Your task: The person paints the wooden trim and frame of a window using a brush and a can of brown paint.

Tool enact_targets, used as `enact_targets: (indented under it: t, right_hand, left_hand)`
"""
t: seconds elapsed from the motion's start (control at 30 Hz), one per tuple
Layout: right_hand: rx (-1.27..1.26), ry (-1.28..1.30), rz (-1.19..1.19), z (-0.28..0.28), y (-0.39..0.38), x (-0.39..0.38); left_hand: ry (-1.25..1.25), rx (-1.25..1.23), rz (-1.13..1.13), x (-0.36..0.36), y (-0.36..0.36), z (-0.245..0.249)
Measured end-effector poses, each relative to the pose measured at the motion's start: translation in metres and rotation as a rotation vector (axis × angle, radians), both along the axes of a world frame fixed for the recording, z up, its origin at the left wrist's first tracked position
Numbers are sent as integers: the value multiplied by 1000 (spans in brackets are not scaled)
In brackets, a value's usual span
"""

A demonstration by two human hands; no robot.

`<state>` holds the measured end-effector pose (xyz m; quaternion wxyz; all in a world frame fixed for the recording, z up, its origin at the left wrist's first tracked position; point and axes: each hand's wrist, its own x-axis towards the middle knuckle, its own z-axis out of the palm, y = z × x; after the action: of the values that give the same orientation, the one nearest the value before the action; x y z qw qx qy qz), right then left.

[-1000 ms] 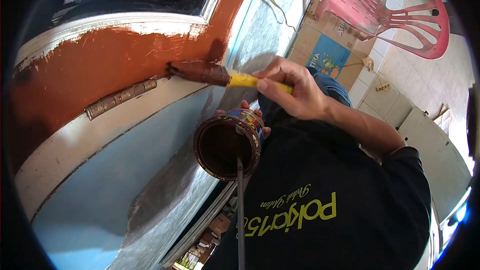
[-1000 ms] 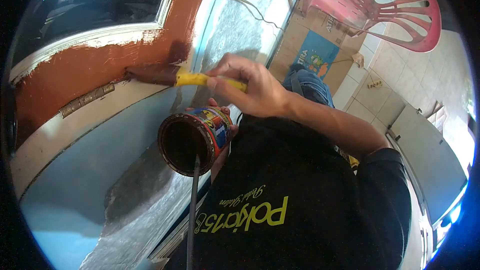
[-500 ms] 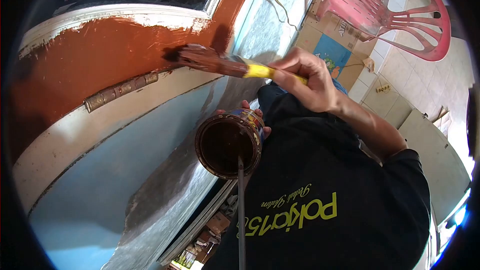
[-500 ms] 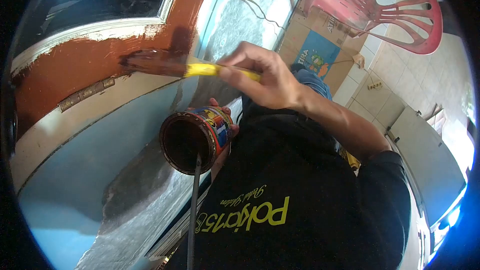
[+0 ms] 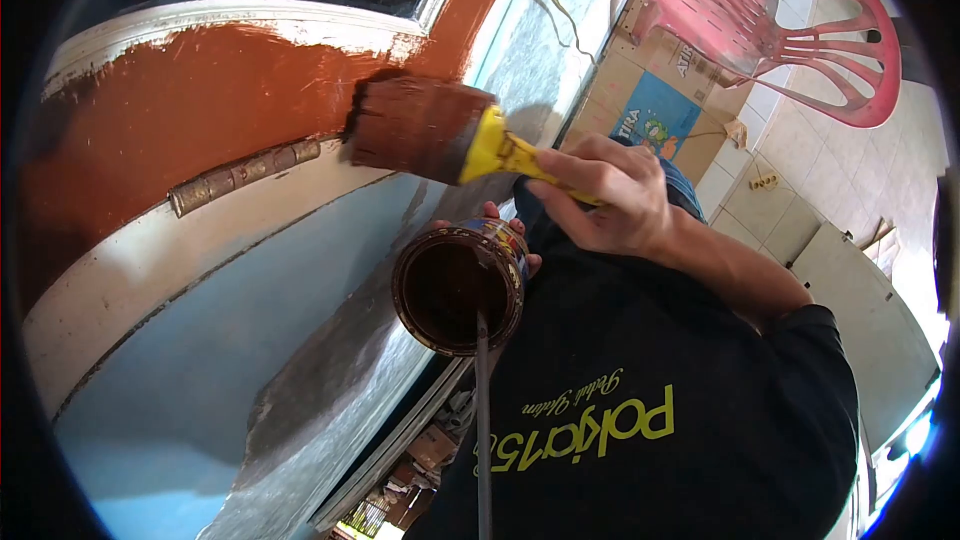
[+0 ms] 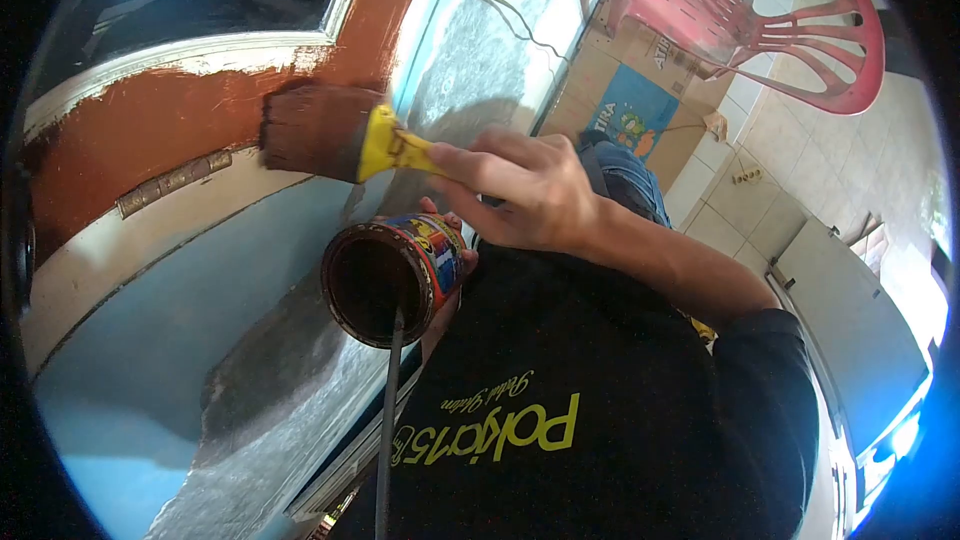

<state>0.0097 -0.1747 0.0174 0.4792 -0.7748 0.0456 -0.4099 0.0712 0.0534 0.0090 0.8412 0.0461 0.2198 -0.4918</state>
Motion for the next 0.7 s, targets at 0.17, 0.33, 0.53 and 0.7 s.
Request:
enact_targets:
  t: [0.17, 0.33, 0.53, 0.7]
  right_hand:
    - [-82, 91, -33, -20, 1, 13]
    - [-4, 159, -90, -26, 2, 2]
    - [61, 424, -23, 8, -10, -28]
    - [110, 393, 0, 41, -13, -15]
  left_hand:
    - [-46, -32, 17, -4, 0, -3]
    - [89, -129, -65, 4, 2, -3]
    - [-64, -431, -115, 5, -3, -26]
    - [-80, -352, -36, -6, -10, -14]
